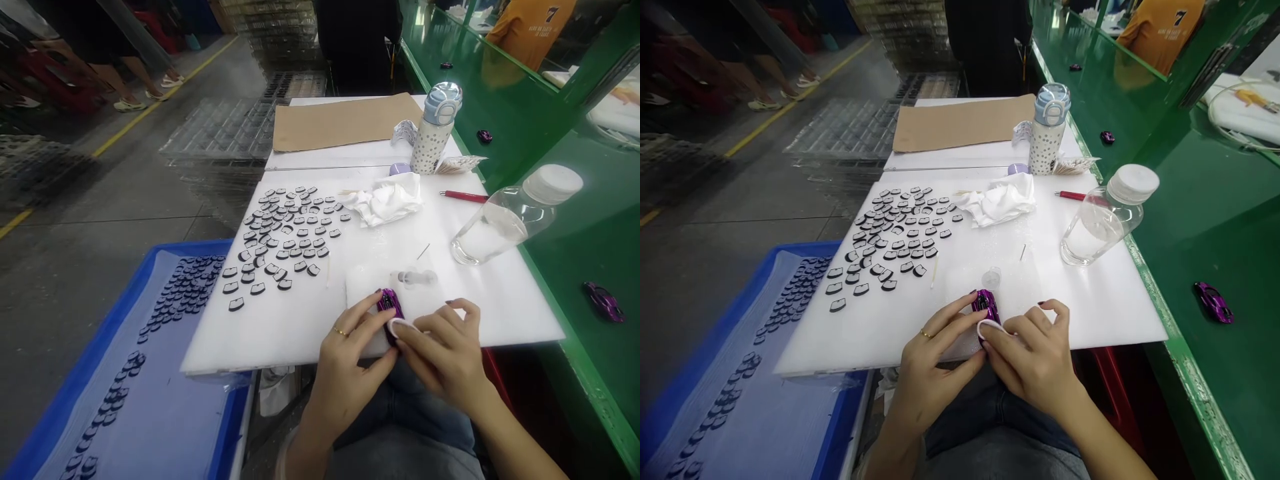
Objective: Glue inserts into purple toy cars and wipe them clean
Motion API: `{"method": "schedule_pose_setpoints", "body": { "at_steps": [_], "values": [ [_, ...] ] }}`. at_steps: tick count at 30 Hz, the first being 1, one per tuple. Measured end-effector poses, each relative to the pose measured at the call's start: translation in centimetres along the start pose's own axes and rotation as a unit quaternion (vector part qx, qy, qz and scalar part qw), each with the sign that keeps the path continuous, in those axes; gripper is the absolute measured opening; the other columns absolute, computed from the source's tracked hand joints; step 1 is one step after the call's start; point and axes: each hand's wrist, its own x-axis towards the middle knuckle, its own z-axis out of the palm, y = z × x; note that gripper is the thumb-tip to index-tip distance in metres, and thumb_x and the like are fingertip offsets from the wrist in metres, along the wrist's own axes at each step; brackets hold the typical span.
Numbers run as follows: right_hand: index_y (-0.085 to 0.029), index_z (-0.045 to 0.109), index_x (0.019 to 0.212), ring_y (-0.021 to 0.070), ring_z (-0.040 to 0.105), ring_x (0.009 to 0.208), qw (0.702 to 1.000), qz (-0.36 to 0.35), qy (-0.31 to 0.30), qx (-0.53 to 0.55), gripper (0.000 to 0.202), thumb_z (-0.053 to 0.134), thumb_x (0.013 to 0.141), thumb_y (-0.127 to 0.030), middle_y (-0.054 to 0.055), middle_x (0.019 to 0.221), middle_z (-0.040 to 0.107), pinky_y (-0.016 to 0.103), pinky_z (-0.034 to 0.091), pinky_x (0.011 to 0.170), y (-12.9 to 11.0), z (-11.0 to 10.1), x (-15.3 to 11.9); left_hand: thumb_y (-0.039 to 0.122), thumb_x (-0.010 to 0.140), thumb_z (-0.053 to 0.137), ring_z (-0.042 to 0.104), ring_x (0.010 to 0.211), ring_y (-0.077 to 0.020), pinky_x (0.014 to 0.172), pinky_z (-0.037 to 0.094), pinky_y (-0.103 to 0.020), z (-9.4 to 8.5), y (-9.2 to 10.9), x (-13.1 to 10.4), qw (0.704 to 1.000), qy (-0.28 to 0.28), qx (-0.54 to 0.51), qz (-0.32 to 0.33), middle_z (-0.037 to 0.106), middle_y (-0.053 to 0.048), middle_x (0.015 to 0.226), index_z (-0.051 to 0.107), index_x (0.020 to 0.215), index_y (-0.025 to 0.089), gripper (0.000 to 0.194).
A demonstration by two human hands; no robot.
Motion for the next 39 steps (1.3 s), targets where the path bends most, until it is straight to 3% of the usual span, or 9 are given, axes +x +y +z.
{"method": "schedule_pose_setpoints", "body": {
  "at_steps": [9, 14, 15, 18, 22, 27, 30, 35, 39],
  "values": [
    [-0.022, 0.063, 0.110, 0.0131, 0.052, 0.061, 0.998, 0.044, -0.009, -0.046, 0.025, 0.064, 0.089, -0.007, -0.002, 0.073, 0.063, 0.042, 0.035, 0.081, -0.1, -2.1, -1.2, 0.017, 0.086, 0.072, 0.065, 0.114, -0.0240, 0.095, 0.059, -0.038, 0.6, -0.7, -0.3, 0.996, 0.040, 0.028, 0.080, 0.065, -0.014, 0.129, 0.061, 0.126, 0.020, 0.041],
    [-0.024, 0.069, 0.101, 0.0173, 0.052, 0.062, 0.949, 0.177, 0.220, -0.140, 0.014, 0.071, 0.087, -0.019, 0.001, 0.074, 0.060, 0.038, 0.041, 0.070, 4.2, -5.2, -2.7, 0.024, 0.088, 0.072, 0.064, 0.111, -0.0245, 0.092, 0.058, -0.037, 1.5, -1.6, -0.8, 0.981, 0.097, 0.050, 0.161, 0.067, -0.014, 0.118, 0.066, 0.116, 0.016, 0.029],
    [-0.023, 0.070, 0.099, 0.0198, 0.055, 0.066, 0.938, 0.199, 0.227, -0.172, 0.012, 0.071, 0.088, -0.025, 0.003, 0.078, 0.062, 0.038, 0.043, 0.071, 5.2, -5.6, -2.8, 0.025, 0.091, 0.069, 0.063, 0.111, -0.0248, 0.092, 0.058, -0.038, 1.8, -1.7, -0.9, 0.978, 0.106, 0.057, 0.169, 0.066, -0.014, 0.118, 0.067, 0.115, 0.016, 0.027],
    [-0.021, 0.072, 0.101, 0.0311, 0.063, 0.094, 0.927, 0.239, 0.124, -0.261, 0.020, 0.064, 0.092, -0.038, 0.010, 0.104, 0.069, 0.048, 0.046, 0.084, 6.8, -5.8, -2.5, 0.033, 0.097, 0.058, 0.062, 0.113, -0.0260, 0.093, 0.056, -0.041, 2.5, -2.3, -1.2, 0.973, 0.135, 0.073, 0.171, 0.064, -0.015, 0.120, 0.067, 0.115, 0.017, 0.025],
    [-0.020, 0.066, 0.105, 0.0267, 0.064, 0.087, 0.945, 0.236, 0.144, -0.176, 0.016, 0.062, 0.094, -0.031, 0.009, 0.097, 0.069, 0.043, 0.047, 0.081, 3.6, -3.7, -1.2, 0.050, 0.099, 0.049, 0.065, 0.108, -0.0265, 0.095, 0.054, -0.043, 3.2, -3.1, -1.6, 0.967, 0.185, 0.079, 0.159, 0.068, -0.014, 0.111, 0.059, 0.127, 0.017, 0.045],
    [-0.018, 0.056, 0.115, 0.0240, 0.063, 0.081, 0.986, 0.161, 0.025, -0.031, 0.031, 0.064, 0.091, -0.036, 0.007, 0.095, 0.069, 0.040, 0.042, 0.076, -2.8, 1.4, 0.8, 0.047, 0.102, 0.040, 0.066, 0.106, -0.0269, 0.091, 0.055, -0.043, 3.6, -3.6, -2.1, 0.963, 0.213, 0.078, 0.145, 0.069, -0.013, 0.105, 0.054, 0.131, 0.015, 0.046],
    [-0.019, 0.055, 0.117, 0.0224, 0.062, 0.079, 0.983, 0.181, 0.019, -0.028, 0.027, 0.059, 0.091, -0.026, 0.006, 0.094, 0.070, 0.040, 0.042, 0.079, -3.5, 2.3, 1.1, 0.044, 0.102, 0.040, 0.066, 0.107, -0.0279, 0.088, 0.056, -0.043, 3.5, -3.5, -2.1, 0.966, 0.204, 0.067, 0.143, 0.069, -0.013, 0.107, 0.054, 0.131, 0.014, 0.044],
    [-0.021, 0.060, 0.115, 0.0248, 0.065, 0.088, 0.946, 0.280, 0.106, -0.126, 0.028, 0.062, 0.089, -0.031, 0.008, 0.101, 0.070, 0.040, 0.047, 0.082, 2.3, -2.7, -2.8, 0.011, 0.088, 0.060, 0.067, 0.104, -0.0260, 0.089, 0.054, -0.039, 3.4, -3.5, -2.0, 0.965, 0.193, 0.094, 0.154, 0.070, -0.009, 0.101, 0.066, 0.110, 0.016, 0.023],
    [-0.020, 0.058, 0.122, 0.0298, 0.065, 0.094, 0.816, 0.491, 0.103, -0.288, 0.045, 0.059, 0.084, -0.043, 0.010, 0.110, 0.070, 0.045, 0.047, 0.086, 9.7, -8.4, -9.4, 0.007, 0.083, 0.064, 0.068, 0.101, -0.0255, 0.087, 0.056, -0.039, 3.5, -3.5, -1.9, 0.961, 0.203, 0.101, 0.156, 0.070, -0.008, 0.100, 0.069, 0.106, 0.018, 0.026]
  ]
}}
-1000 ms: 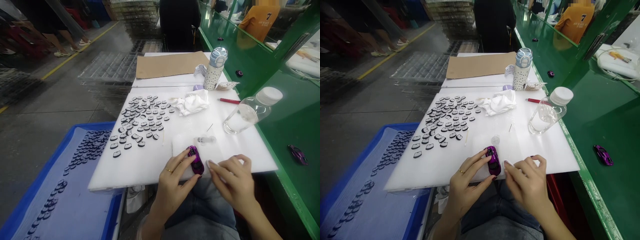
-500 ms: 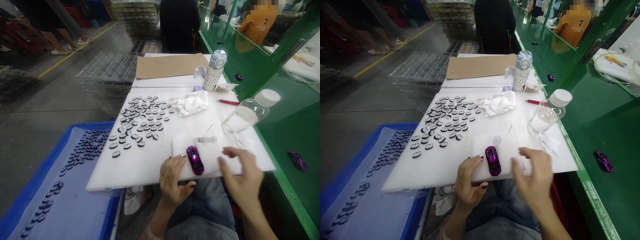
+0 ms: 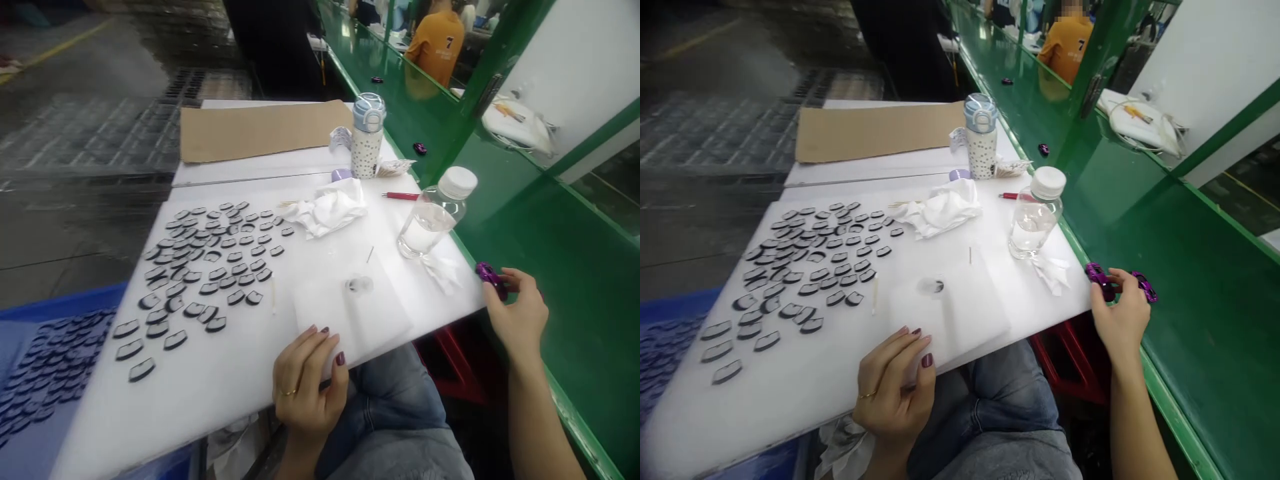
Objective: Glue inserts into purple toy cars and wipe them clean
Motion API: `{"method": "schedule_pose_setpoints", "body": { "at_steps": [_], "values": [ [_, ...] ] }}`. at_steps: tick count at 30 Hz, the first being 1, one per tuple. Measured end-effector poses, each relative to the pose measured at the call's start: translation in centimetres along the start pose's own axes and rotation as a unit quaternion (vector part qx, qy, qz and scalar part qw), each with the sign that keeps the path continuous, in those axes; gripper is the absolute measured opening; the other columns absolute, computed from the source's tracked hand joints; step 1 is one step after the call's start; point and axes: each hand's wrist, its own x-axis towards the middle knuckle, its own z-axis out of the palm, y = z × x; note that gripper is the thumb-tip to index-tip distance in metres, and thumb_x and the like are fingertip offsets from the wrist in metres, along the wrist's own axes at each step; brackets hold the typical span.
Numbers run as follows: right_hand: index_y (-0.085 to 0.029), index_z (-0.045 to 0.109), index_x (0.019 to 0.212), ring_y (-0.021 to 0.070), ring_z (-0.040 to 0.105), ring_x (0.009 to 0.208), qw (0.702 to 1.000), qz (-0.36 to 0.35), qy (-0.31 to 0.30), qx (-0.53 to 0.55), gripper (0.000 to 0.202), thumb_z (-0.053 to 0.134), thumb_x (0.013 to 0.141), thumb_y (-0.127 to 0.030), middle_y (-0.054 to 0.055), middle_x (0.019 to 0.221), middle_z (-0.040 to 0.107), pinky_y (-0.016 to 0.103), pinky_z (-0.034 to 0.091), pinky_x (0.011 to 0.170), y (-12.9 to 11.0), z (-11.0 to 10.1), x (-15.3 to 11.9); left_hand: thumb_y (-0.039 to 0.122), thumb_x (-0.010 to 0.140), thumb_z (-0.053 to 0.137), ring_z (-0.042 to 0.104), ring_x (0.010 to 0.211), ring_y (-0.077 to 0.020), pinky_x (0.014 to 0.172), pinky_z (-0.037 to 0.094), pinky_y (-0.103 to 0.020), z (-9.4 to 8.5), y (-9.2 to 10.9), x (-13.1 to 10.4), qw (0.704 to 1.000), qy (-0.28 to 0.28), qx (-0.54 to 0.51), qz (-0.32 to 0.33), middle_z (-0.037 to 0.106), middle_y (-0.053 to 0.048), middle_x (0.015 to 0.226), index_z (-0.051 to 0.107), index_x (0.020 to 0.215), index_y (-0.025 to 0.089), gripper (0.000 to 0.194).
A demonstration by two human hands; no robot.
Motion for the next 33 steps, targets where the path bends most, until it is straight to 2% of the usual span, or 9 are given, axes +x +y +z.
{"method": "schedule_pose_setpoints", "body": {
  "at_steps": [3, 6, 16, 20, 22, 25, 28, 31, 33],
  "values": [
    [-0.017, 0.062, 0.117, 0.0341, 0.063, 0.093, 0.996, 0.055, -0.025, -0.059, 0.046, 0.058, 0.080, -0.043, 0.013, 0.105, 0.071, 0.045, 0.047, 0.076, 6.0, -0.4, 1.8, 0.008, 0.084, 0.064, 0.069, 0.098, -0.0250, 0.085, 0.057, -0.038, 0.1, 0.0, 0.1, 1.000, 0.007, 0.006, -0.002, 0.071, -0.007, 0.099, 0.070, 0.105, 0.019, 0.024],
    [-0.018, 0.067, 0.108, 0.0315, 0.064, 0.086, 0.993, 0.068, -0.051, -0.081, 0.040, 0.058, 0.083, -0.047, 0.013, 0.096, 0.071, 0.040, 0.044, 0.066, 9.3, -1.6, 2.6, 0.008, 0.085, 0.063, 0.068, 0.098, -0.0245, 0.085, 0.056, -0.038, 0.1, 0.1, 0.2, 1.000, 0.003, 0.005, -0.002, 0.071, -0.007, 0.098, 0.071, 0.104, 0.019, 0.023],
    [-0.014, 0.074, 0.088, 0.0281, 0.056, 0.065, 0.986, 0.060, -0.057, -0.143, 0.037, 0.064, 0.082, -0.049, 0.017, 0.077, 0.061, 0.038, 0.036, 0.052, 12.2, -2.7, 5.2, 0.008, 0.087, 0.056, 0.064, 0.114, -0.0290, 0.097, 0.050, -0.044, -0.3, 0.2, 0.5, 0.997, -0.059, -0.040, -0.014, 0.071, -0.008, 0.107, 0.066, 0.107, 0.019, 0.025],
    [-0.012, 0.070, 0.116, 0.0367, 0.061, 0.099, 0.994, -0.016, -0.028, -0.104, 0.044, 0.058, 0.092, -0.046, 0.021, 0.102, 0.064, 0.044, 0.045, 0.069, 7.0, -3.8, 4.2, 0.010, 0.089, 0.056, 0.063, 0.113, -0.0276, 0.098, 0.048, -0.042, -0.2, 0.2, 0.6, 0.997, -0.062, -0.038, -0.015, 0.069, -0.008, 0.107, 0.067, 0.107, 0.019, 0.023],
    [-0.020, 0.066, 0.125, 0.0304, 0.060, 0.106, 0.993, -0.105, -0.037, -0.040, 0.039, 0.060, 0.093, -0.042, 0.015, 0.116, 0.061, 0.042, 0.049, 0.083, 2.0, -3.8, 2.7, 0.016, 0.093, 0.054, 0.062, 0.115, -0.0277, 0.099, 0.048, -0.042, -0.2, 0.1, 0.5, 0.997, -0.061, -0.041, -0.013, 0.069, -0.009, 0.109, 0.065, 0.114, 0.019, 0.025],
    [-0.024, 0.062, 0.128, 0.0262, 0.058, 0.108, 0.914, -0.363, -0.106, 0.147, 0.031, 0.054, 0.098, -0.025, 0.013, 0.117, 0.056, 0.043, 0.050, 0.092, -6.3, -2.9, -0.4, 0.030, 0.099, 0.046, 0.061, 0.118, -0.0294, 0.099, 0.047, -0.044, -0.4, 0.0, 0.3, 0.996, -0.066, -0.052, -0.018, 0.068, -0.012, 0.113, 0.059, 0.127, 0.015, 0.034],
    [-0.026, 0.059, 0.131, 0.0252, 0.057, 0.107, 0.821, -0.485, -0.229, 0.198, 0.040, 0.048, 0.097, -0.008, 0.012, 0.121, 0.056, 0.042, 0.053, 0.087, -12.5, -1.6, -3.0, 0.042, 0.102, 0.041, 0.060, 0.119, -0.0300, 0.099, 0.048, -0.044, -0.5, 0.0, 0.3, 0.996, -0.072, -0.054, -0.026, 0.067, -0.014, 0.116, 0.055, 0.129, 0.014, 0.041],
    [-0.023, 0.057, 0.131, 0.0252, 0.058, 0.110, 0.767, -0.507, -0.299, 0.256, 0.041, 0.046, 0.096, -0.004, 0.011, 0.124, 0.060, 0.041, 0.054, 0.089, -14.9, -0.7, -3.8, 0.045, 0.102, 0.039, 0.061, 0.118, -0.0289, 0.096, 0.050, -0.043, -0.4, 0.1, 0.3, 0.996, -0.066, -0.053, -0.040, 0.069, -0.012, 0.113, 0.057, 0.114, 0.018, 0.035],
    [-0.021, 0.057, 0.126, 0.0226, 0.062, 0.107, 0.775, -0.440, -0.326, 0.315, 0.032, 0.053, 0.097, -0.011, 0.009, 0.118, 0.064, 0.037, 0.055, 0.090, -15.4, -0.4, -3.4, 0.042, 0.102, 0.039, 0.062, 0.117, -0.0283, 0.094, 0.051, -0.043, -0.3, 0.4, 0.4, 0.996, -0.067, -0.050, -0.044, 0.069, -0.011, 0.111, 0.056, 0.102, 0.020, 0.028]
  ]
}}
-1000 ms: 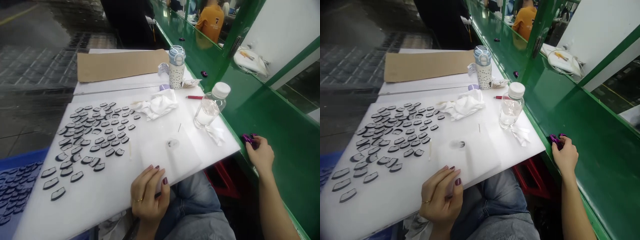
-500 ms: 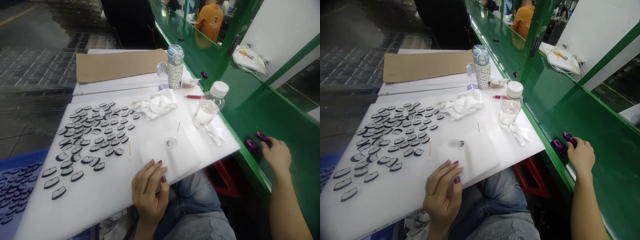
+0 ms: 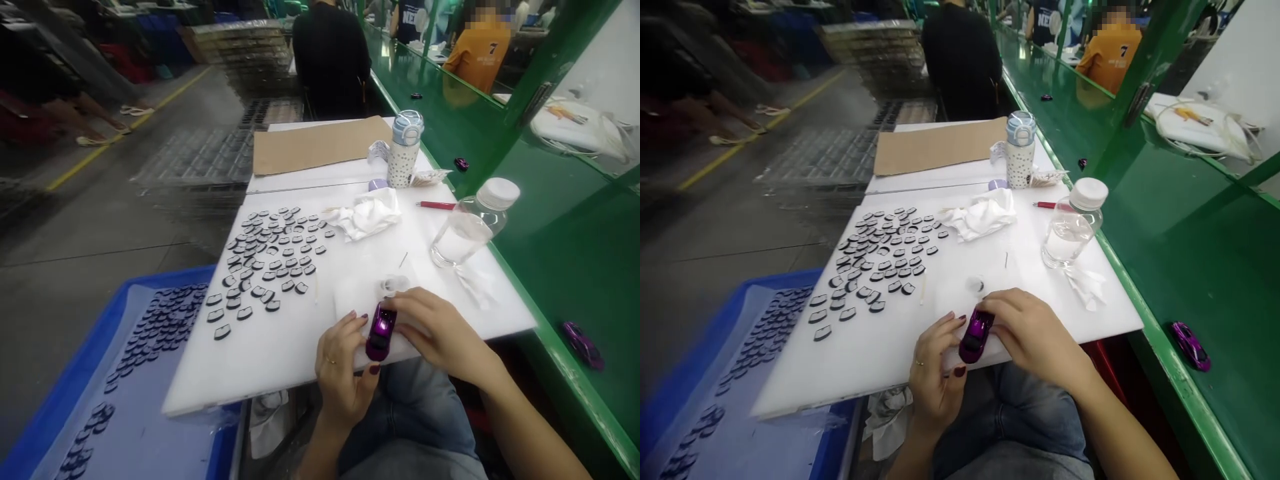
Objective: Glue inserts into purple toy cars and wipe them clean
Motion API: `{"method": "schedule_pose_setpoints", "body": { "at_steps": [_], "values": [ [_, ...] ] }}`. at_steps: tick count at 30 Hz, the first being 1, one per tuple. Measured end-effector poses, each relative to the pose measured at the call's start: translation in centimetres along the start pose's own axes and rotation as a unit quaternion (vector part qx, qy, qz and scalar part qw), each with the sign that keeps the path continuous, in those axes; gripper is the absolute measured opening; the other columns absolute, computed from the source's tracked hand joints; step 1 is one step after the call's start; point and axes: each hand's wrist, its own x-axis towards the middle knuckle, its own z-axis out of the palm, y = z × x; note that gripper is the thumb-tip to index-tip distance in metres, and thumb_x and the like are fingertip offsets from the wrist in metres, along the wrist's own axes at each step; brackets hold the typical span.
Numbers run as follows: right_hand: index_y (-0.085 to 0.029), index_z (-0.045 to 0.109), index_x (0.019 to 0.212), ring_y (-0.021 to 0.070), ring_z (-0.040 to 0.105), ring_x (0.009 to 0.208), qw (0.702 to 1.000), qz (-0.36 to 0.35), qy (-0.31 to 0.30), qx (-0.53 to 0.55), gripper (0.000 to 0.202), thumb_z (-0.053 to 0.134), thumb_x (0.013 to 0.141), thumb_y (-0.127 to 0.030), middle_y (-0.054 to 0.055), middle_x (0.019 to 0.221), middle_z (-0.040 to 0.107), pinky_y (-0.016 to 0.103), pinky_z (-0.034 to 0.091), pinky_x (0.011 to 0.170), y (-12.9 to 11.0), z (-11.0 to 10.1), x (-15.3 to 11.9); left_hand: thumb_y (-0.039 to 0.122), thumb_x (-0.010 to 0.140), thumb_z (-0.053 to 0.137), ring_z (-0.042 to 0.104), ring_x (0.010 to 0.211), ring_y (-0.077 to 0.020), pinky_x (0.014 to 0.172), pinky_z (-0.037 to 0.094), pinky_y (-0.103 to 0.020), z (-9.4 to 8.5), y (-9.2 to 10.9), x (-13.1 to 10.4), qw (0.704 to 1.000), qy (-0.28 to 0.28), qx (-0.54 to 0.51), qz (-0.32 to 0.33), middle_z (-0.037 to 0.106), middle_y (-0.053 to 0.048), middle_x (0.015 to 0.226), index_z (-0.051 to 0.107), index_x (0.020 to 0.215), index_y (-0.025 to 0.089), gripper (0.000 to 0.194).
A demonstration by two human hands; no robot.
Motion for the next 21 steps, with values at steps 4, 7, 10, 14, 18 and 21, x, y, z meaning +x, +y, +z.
{"method": "schedule_pose_setpoints", "body": {
  "at_steps": [4, 7, 10, 14, 18, 21],
  "values": [
    [-0.022, 0.058, 0.123, 0.0211, 0.067, 0.096, 0.987, 0.098, 0.097, 0.080, 0.029, 0.063, 0.094, -0.027, 0.006, 0.109, 0.069, 0.034, 0.057, 0.084, 0.4, 0.1, 1.6, 0.030, 0.090, 0.055, 0.059, 0.118, -0.0283, 0.096, 0.048, -0.043, -0.8, 0.7, 0.6, 0.999, -0.038, -0.006, -0.024, 0.066, -0.009, 0.114, 0.052, 0.096, 0.022, 0.010],
    [-0.023, 0.063, 0.115, 0.0240, 0.069, 0.096, 0.984, 0.120, 0.095, 0.096, 0.023, 0.060, 0.095, -0.034, 0.006, 0.109, 0.071, 0.037, 0.055, 0.083, 0.7, 0.7, 3.2, 0.022, 0.077, 0.066, 0.055, 0.120, -0.0289, 0.100, 0.046, -0.044, -2.4, 1.1, 1.8, 0.986, -0.148, -0.023, -0.077, 0.062, -0.009, 0.128, 0.052, 0.119, 0.023, 0.044],
    [-0.022, 0.068, 0.098, 0.0270, 0.068, 0.105, 0.969, 0.156, 0.091, 0.167, 0.025, 0.054, 0.099, -0.042, 0.006, 0.108, 0.073, 0.040, 0.053, 0.088, 1.1, 0.6, 3.8, 0.019, 0.075, 0.073, 0.054, 0.119, -0.0302, 0.100, 0.043, -0.046, -4.3, 0.9, 3.8, 0.956, -0.287, 0.005, -0.066, 0.052, -0.006, 0.148, 0.040, 0.146, 0.032, 0.079],
    [-0.024, 0.069, 0.104, 0.0250, 0.057, 0.124, 0.941, 0.145, 0.152, 0.264, 0.016, 0.058, 0.100, -0.035, 0.006, 0.123, 0.067, 0.040, 0.042, 0.107, 0.2, -1.0, 2.1, 0.024, 0.080, 0.074, 0.053, 0.124, -0.0315, 0.096, 0.042, -0.046, -5.2, 0.2, 6.7, 0.923, -0.384, 0.013, -0.027, 0.045, -0.003, 0.156, 0.037, 0.150, 0.037, 0.081],
    [-0.024, 0.066, 0.095, 0.0178, 0.056, 0.081, 0.888, 0.040, 0.199, 0.412, 0.007, 0.061, 0.095, -0.030, 0.002, 0.081, 0.058, 0.033, 0.045, 0.079, -1.5, -0.9, -0.3, 0.029, 0.084, 0.073, 0.051, 0.134, -0.0310, 0.104, 0.033, -0.049, -4.4, 0.2, 8.2, 0.916, -0.401, -0.006, -0.005, 0.052, -0.004, 0.151, 0.051, 0.140, 0.032, 0.061],
    [-0.021, 0.053, 0.078, 0.0155, 0.039, 0.063, 0.842, 0.027, 0.128, 0.524, 0.030, 0.066, 0.088, -0.047, -0.001, 0.067, 0.041, 0.030, 0.031, 0.058, -1.6, 0.9, -1.0, 0.029, 0.078, 0.078, 0.060, 0.125, -0.0288, 0.102, 0.033, -0.046, -3.6, 0.7, 7.8, 0.938, -0.344, -0.019, -0.024, 0.061, -0.005, 0.142, 0.059, 0.128, 0.028, 0.054]
  ]
}}
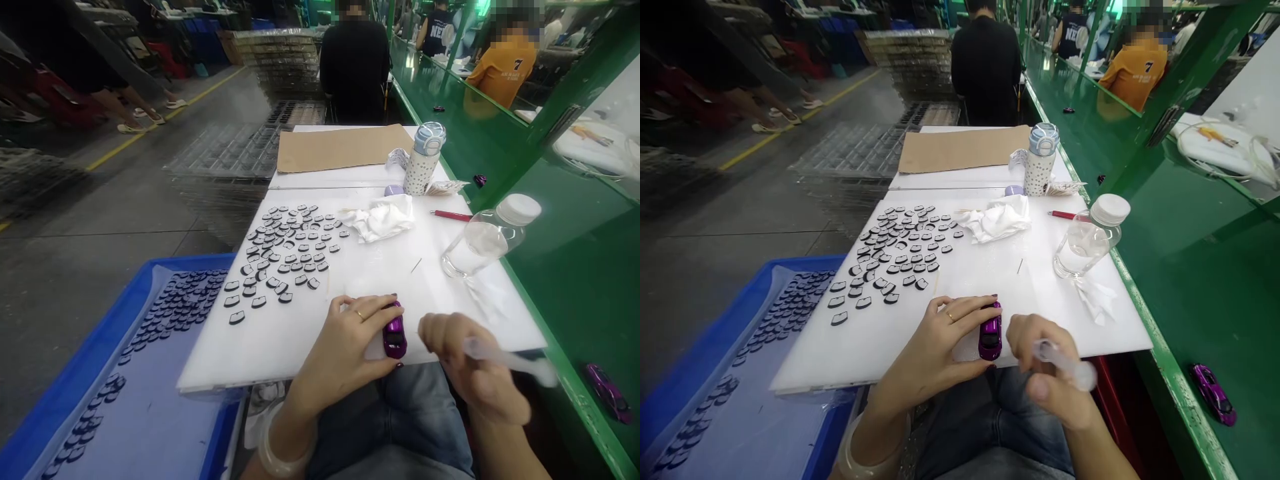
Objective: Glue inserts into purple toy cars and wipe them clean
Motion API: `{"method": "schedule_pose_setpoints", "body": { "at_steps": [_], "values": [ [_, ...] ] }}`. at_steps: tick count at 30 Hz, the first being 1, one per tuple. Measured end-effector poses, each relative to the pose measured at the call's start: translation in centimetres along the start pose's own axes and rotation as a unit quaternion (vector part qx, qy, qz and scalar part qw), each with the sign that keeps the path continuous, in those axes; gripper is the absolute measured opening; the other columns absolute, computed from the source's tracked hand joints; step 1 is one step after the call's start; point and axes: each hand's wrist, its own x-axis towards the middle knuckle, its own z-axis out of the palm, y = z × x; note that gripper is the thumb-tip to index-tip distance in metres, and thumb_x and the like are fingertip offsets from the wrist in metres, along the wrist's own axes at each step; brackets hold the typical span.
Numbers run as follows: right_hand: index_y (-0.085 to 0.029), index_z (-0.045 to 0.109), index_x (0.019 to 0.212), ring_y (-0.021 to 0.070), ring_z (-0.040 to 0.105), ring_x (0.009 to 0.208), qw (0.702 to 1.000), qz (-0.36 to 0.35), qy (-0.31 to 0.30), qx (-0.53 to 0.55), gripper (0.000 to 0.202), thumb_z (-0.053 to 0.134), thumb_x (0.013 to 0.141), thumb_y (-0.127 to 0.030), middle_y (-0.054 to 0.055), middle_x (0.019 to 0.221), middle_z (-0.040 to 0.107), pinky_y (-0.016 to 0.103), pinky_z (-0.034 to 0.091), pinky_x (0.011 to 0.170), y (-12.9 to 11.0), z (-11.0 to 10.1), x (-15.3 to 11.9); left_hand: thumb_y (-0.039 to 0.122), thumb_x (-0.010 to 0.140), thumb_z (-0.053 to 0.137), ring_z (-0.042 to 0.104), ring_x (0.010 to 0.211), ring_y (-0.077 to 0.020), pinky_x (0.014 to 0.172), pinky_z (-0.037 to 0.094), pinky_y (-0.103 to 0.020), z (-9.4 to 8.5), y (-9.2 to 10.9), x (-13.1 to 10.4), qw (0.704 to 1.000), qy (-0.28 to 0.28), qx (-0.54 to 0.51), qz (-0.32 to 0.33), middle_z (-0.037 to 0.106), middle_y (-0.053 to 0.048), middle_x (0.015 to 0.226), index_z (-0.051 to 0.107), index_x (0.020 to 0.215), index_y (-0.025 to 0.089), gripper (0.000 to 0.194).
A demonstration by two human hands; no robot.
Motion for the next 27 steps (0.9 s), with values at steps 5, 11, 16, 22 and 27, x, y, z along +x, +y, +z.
{"method": "schedule_pose_setpoints", "body": {
  "at_steps": [5, 11, 16, 22, 27],
  "values": [
    [-0.021, 0.041, 0.066, 0.0123, 0.030, 0.054, 1.000, 0.006, -0.005, 0.025, 0.043, 0.064, 0.089, -0.048, -0.004, 0.058, 0.032, 0.029, 0.022, 0.053, 1.8, -0.4, 0.0, 0.023, 0.069, 0.078, 0.067, 0.113, -0.0281, 0.095, 0.034, -0.042, 2.5, 0.8, -1.3, 0.987, 0.162, 0.002, -0.017, 0.069, -0.008, 0.129, 0.062, 0.119, 0.023, 0.052],
    [-0.022, 0.033, 0.058, 0.0112, 0.025, 0.044, 0.998, -0.031, -0.028, 0.039, 0.049, 0.054, 0.096, -0.044, -0.005, 0.050, 0.027, 0.030, 0.022, 0.048, 0.3, -0.2, 0.3, 0.022, 0.060, 0.075, 0.068, 0.106, -0.0294, 0.094, 0.035, -0.043, 4.7, 0.4, -1.5, 0.969, 0.242, -0.043, -0.032, 0.072, -0.007, 0.122, 0.063, 0.112, 0.025, 0.053],
    [-0.021, 0.034, 0.057, 0.0124, 0.031, 0.049, 0.998, -0.023, -0.057, 0.034, 0.049, 0.056, 0.095, -0.043, -0.003, 0.051, 0.032, 0.031, 0.025, 0.051, -0.2, 0.0, -0.4, 0.024, 0.058, 0.075, 0.069, 0.102, -0.0295, 0.093, 0.035, -0.043, 5.4, -0.2, -1.5, 0.961, 0.273, -0.041, -0.006, 0.072, -0.008, 0.121, 0.063, 0.112, 0.024, 0.055],
    [-0.020, 0.042, 0.056, 0.0133, 0.034, 0.052, 0.997, 0.026, -0.073, -0.030, 0.047, 0.062, 0.094, -0.039, -0.003, 0.052, 0.035, 0.031, 0.024, 0.053, -0.5, -0.6, -0.4, 0.028, 0.061, 0.075, 0.068, 0.103, -0.0301, 0.093, 0.036, -0.042, 5.3, -0.2, -1.6, 0.962, 0.270, -0.035, -0.011, 0.073, -0.008, 0.120, 0.063, 0.113, 0.025, 0.053],
    [-0.020, 0.034, 0.049, 0.0114, 0.026, 0.042, 0.983, -0.029, -0.059, 0.172, 0.065, 0.060, 0.090, -0.064, -0.006, 0.040, 0.020, 0.032, 0.026, 0.052, -1.2, 0.4, 1.9, 0.029, 0.060, 0.073, 0.069, 0.102, -0.0309, 0.093, 0.039, -0.044, 5.1, 0.1, -1.5, 0.963, 0.267, -0.041, -0.026, 0.073, -0.007, 0.119, 0.065, 0.111, 0.025, 0.052]
  ]
}}
